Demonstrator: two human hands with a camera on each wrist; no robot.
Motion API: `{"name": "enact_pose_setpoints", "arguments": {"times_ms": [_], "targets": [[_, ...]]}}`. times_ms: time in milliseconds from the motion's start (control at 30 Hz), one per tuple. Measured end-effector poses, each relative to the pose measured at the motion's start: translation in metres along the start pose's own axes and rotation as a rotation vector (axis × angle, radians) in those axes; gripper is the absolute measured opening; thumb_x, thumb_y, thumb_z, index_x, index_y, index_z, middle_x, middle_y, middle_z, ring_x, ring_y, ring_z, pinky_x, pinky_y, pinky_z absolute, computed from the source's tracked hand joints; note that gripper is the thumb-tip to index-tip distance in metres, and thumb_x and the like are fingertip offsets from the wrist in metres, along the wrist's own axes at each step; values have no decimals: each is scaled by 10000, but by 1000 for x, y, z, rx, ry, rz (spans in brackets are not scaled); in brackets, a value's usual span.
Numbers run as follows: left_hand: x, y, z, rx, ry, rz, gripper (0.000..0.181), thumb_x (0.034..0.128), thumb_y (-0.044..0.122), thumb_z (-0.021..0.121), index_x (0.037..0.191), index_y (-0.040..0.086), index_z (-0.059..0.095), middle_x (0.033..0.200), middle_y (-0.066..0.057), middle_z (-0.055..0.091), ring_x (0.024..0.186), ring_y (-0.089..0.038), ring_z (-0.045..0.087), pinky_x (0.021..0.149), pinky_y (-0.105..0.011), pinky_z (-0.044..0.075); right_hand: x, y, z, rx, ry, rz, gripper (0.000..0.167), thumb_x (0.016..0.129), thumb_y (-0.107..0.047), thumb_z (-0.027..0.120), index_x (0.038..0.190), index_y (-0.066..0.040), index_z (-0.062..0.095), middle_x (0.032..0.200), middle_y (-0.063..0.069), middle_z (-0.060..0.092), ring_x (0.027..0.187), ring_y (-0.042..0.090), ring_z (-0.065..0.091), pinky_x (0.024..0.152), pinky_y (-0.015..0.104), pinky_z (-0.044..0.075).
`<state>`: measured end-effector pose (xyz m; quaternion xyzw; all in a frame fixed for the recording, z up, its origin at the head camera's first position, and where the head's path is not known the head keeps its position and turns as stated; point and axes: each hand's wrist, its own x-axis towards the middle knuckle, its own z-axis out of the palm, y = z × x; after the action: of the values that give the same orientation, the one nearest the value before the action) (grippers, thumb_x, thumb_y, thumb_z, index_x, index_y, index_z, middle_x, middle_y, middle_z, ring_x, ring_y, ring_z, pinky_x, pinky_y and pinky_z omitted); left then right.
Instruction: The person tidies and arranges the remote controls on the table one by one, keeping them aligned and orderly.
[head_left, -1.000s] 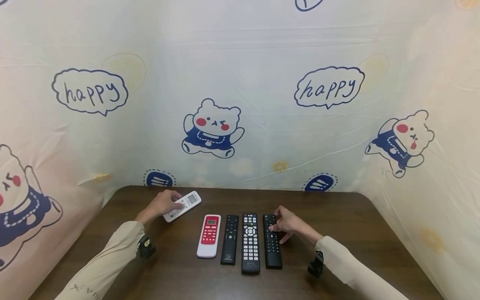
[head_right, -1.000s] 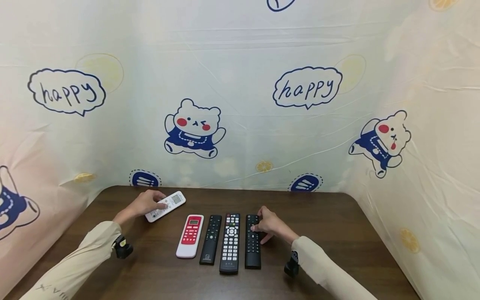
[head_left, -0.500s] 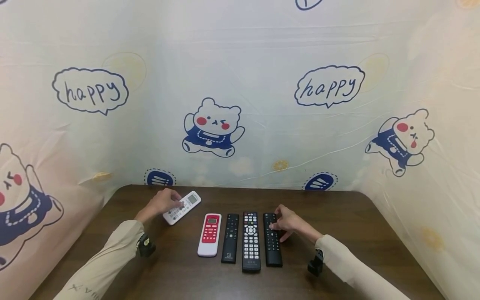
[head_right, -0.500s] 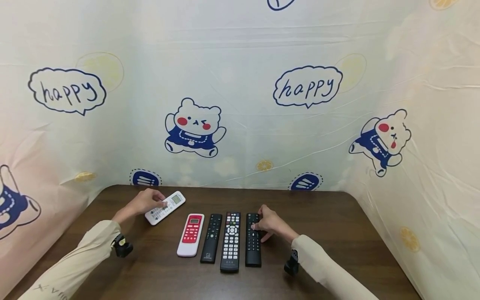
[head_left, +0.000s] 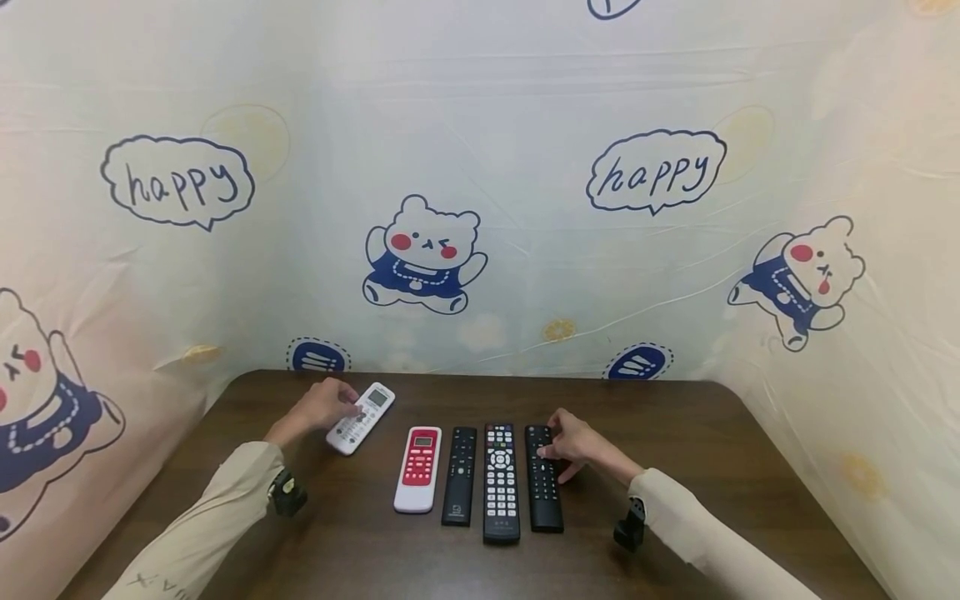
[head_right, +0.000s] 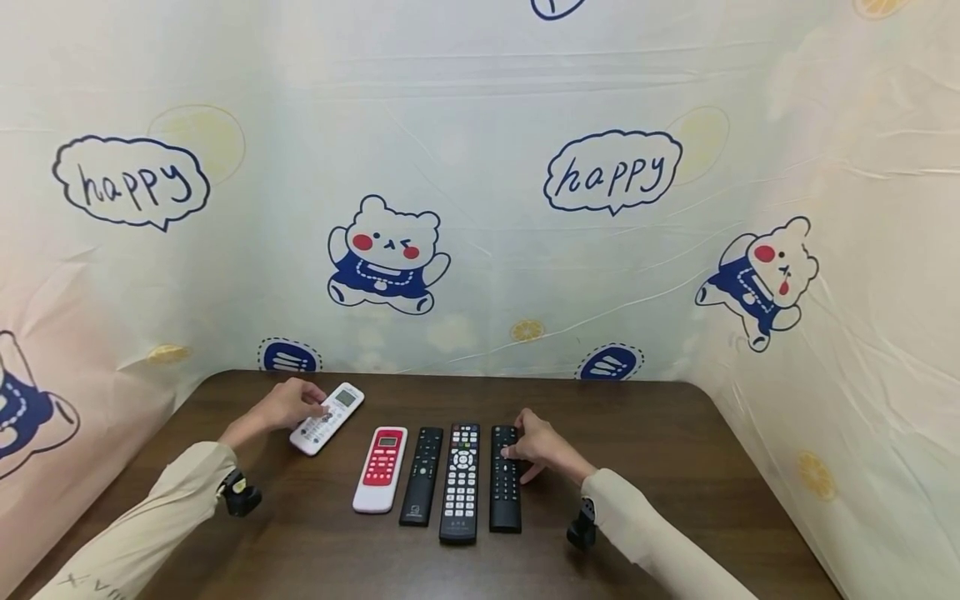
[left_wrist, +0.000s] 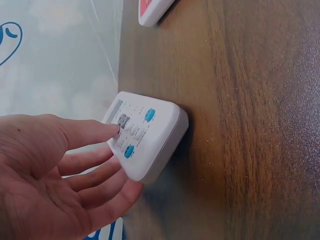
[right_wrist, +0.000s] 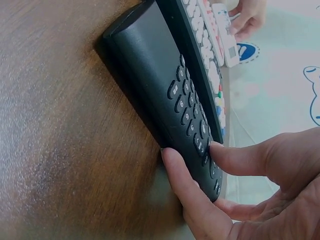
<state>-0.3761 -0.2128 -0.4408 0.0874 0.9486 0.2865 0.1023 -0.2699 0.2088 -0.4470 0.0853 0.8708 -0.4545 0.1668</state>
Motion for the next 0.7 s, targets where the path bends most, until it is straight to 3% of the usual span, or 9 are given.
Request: {"name": "enact_pose_setpoints", "arguments": {"times_ms": [367,700], "targets": [[-3,-5,2,-119,-32,-39,392,970,81,695,1270,-157,613,1135,-318,675,845,-282,712,709,-394,641,-2,2,-1,5,-7,-19,550,950,5,723,1407,26,418,1124,251,576,955,373,677,651,410,651],[-3,-12,3,-234,-22,-62,512,976,89,706,1396,-139,522,1193,-325,650,938,-308,711,764,-412,641,0,1,0,-5,-3,-22,539,947,11,725,1394,29,424,1119,256,578,947,370,676,640,398,650]]}}
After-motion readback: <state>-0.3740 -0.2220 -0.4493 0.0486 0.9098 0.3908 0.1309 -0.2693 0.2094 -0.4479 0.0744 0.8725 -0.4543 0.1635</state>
